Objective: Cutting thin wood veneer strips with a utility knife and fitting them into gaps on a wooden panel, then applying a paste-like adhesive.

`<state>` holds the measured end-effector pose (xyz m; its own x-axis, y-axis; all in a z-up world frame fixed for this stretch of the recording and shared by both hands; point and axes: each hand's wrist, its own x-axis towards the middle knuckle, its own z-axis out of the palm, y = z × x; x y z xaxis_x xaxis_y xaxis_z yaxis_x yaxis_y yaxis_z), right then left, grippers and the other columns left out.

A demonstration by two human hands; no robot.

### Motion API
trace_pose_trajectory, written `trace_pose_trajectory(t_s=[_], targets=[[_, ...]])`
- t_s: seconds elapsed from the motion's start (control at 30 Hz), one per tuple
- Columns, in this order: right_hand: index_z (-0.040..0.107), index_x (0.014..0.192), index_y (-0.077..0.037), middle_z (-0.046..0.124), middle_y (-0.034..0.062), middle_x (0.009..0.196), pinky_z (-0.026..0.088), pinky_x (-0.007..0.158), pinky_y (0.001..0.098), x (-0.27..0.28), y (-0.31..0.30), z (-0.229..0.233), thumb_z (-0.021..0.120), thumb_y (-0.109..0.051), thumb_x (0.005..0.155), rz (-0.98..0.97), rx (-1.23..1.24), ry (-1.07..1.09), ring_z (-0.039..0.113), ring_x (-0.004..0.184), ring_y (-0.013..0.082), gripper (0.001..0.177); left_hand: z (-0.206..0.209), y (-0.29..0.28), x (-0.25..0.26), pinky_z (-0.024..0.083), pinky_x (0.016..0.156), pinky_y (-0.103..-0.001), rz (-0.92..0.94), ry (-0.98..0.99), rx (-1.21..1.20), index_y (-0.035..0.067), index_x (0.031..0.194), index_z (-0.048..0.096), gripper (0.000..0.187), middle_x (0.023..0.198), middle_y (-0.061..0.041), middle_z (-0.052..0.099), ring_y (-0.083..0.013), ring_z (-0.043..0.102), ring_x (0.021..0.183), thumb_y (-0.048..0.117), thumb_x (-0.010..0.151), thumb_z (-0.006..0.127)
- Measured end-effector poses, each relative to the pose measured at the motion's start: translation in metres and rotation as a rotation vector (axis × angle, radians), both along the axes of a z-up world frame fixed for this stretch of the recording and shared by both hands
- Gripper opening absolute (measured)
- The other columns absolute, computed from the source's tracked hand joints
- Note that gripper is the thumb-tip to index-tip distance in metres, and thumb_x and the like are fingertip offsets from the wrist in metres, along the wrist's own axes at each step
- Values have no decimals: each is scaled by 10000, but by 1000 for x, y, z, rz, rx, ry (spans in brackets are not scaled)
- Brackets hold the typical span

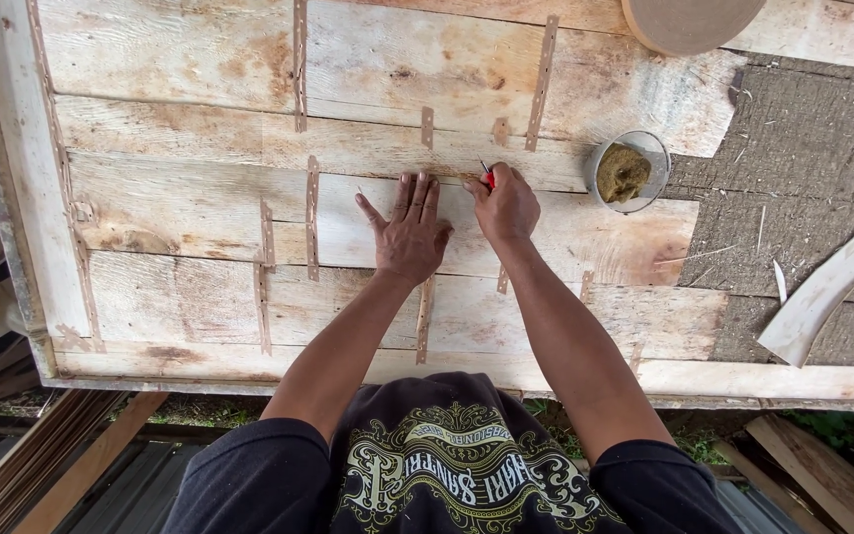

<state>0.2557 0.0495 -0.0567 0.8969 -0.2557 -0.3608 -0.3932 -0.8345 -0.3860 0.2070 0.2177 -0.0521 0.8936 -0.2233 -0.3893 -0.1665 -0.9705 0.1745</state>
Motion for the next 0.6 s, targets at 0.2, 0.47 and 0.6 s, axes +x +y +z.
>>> trace_pose_trajectory(t_s=[0.2,0.47,0.6], targets=[[647,956,-208,679,67,930,569,834,564,4,-7,-5,790,-470,893,0,51,8,722,947,418,305,6,0,-1,-93,1149,-869,-8,-53,-31,193,1663,188,808,1751,-12,110,-261,48,1611,549,1005,492],[650,977,-213,719,68,918,570,854,536,14,-6,17,744,-552,901,-36,70,82,728,968,395,360,-14,-1,-8,-54,1179,-837,-32,-188,-64,153,1634,295,780,1724,-62,229,-304,143,1596,514,991,548],[630,950,-176,728,100,916,569,857,513,25,12,52,733,-622,872,-20,9,164,739,970,381,464,-13,-2,-7,-60,1187,-824,-6,-231,-74,153,1622,332,800,1707,-59,288,-305,192,1586,504,959,610]])
